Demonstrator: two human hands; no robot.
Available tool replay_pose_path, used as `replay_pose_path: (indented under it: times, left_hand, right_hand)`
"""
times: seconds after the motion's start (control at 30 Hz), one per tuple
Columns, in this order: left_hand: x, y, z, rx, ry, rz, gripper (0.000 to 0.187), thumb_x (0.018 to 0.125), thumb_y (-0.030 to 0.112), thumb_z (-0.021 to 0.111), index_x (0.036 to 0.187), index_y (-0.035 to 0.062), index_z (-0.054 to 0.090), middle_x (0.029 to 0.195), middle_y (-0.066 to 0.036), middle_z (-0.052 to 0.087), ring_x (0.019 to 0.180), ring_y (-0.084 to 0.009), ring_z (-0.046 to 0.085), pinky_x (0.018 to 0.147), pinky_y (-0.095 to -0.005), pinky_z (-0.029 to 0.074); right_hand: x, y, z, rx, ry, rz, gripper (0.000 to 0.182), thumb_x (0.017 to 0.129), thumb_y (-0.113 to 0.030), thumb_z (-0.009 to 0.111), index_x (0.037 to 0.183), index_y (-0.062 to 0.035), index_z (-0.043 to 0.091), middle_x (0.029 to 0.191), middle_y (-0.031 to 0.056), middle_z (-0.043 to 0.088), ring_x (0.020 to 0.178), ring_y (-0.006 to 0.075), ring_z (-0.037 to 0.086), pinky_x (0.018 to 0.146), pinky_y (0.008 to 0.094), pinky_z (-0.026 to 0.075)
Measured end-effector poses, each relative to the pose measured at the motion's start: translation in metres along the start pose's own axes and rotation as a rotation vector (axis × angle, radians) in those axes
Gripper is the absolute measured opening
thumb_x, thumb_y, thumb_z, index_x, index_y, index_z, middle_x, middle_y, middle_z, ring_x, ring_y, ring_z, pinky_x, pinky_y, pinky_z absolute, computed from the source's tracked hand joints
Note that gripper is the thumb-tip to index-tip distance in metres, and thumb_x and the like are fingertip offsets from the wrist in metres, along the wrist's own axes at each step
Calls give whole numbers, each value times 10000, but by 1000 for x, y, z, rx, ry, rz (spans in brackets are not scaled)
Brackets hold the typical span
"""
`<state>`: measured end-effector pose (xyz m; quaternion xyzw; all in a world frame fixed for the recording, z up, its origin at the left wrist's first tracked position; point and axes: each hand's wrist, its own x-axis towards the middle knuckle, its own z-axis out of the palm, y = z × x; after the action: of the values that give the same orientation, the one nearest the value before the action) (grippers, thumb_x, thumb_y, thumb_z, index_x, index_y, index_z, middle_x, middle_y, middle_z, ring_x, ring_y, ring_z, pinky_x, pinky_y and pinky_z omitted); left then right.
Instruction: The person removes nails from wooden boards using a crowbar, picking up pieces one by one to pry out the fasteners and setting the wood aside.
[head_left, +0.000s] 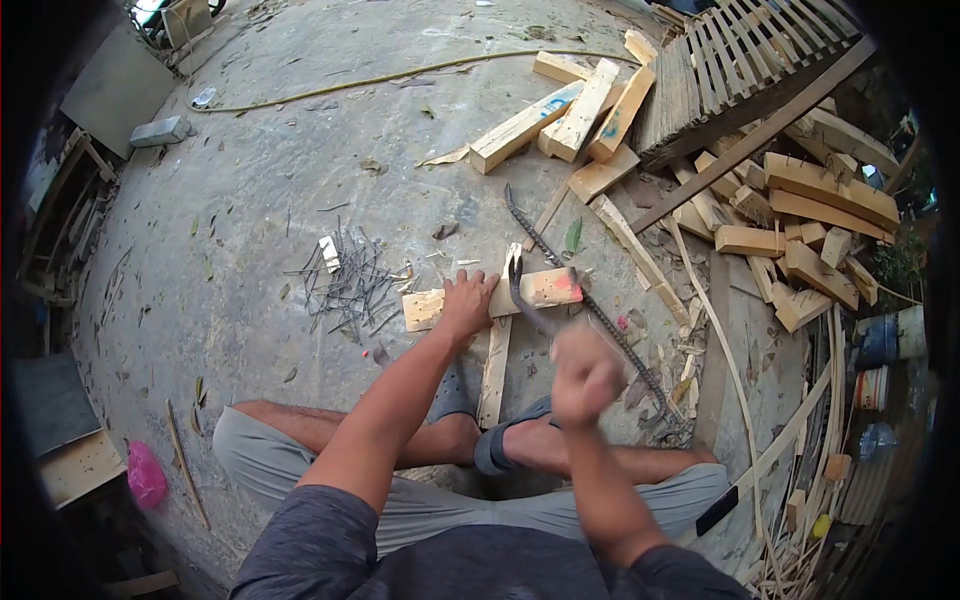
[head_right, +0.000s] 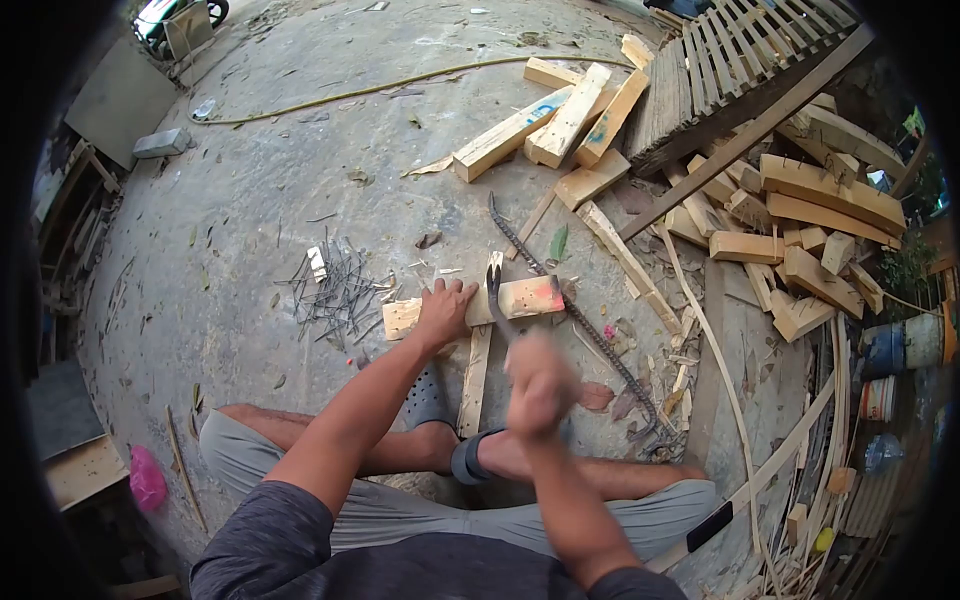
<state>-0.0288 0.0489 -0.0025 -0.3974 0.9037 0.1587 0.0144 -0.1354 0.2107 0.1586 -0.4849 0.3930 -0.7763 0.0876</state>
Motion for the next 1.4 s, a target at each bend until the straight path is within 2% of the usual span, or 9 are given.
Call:
replay_pose_path:
  times: [0.23,0.37,0.43,0.7,0.87,0.97,1.03,1.17,1.4]
  left_hand:
    - [20,-10,-2,-201,-177,-62,903,687,365,851,1501,210,494,1428,-71,569,1301,-379,516,963,-654,451]
    - [71,-44,50,-600,-31,408,425,838,49,608,1243,139,700,1409,-142,605,1233,-344,620,1039,-471,494]
    - [66,-28,47,-849,-146,337,339,810,-59,546,1020,91,766,1317,-172,650,1161,-357,651,981,-363,524]
    - [19,-53,-60,-101,421,519,243,812,4,592,945,105,768,945,-93,676,865,-349,622,803,-453,511]
    - [-17,-172,-40,319,365,-34,428,837,190,734,1204,-15,652,1043,-209,661,1026,-421,634,861,-519,505]
    - [-30,-108,-49,65,-78,-103,936,768,386,878,1481,-34,440,1285,-309,586,1231,-472,554,1024,-537,469]
    - [-31,-72,3,-38,66,213,1058,665,525,912,1459,-18,472,1304,-288,572,1229,-478,543,1027,-562,432]
    - [-28,20,2,53,-22,55,1078,578,584,935,1374,-15,522,1222,-229,592,1184,-451,551,1035,-553,414]
    - [8,48,8,-64,-57,42,891,610,552,937,1129,-75,576,1116,-272,595,1074,-468,607,936,-494,520]
  right_hand:
    - [-85,-66,-31,-66,-482,153,199,772,-222,673,725,-52,580,752,85,558,782,294,598,1009,589,452]
    - [-136,-71,-32,-152,-774,145,237,725,-206,750,721,-73,554,841,105,531,858,315,579,1074,575,414]
    - [-140,-81,-29,-158,-902,183,251,737,-197,746,701,-82,526,831,109,501,825,314,560,1054,549,432]
    - [-29,-111,-77,38,-728,184,254,775,-107,630,605,-69,446,644,84,454,626,302,480,668,413,414]
    - [30,-117,-87,-437,-337,346,441,971,-301,642,674,15,559,580,132,482,518,339,502,542,473,412]
    - [74,-101,-104,-769,-172,712,670,1010,-548,546,707,47,608,643,226,587,671,423,634,626,499,492]
    - [76,-54,-134,-969,-91,720,766,1010,-648,509,759,60,661,691,283,627,761,479,678,696,526,533]
    - [42,34,-188,-1138,-156,896,845,983,-722,473,808,74,696,799,326,677,888,524,692,810,570,551]
    - [-24,125,-224,-1248,-174,860,583,961,-468,654,1131,89,636,1103,330,663,1044,482,671,916,549,539]
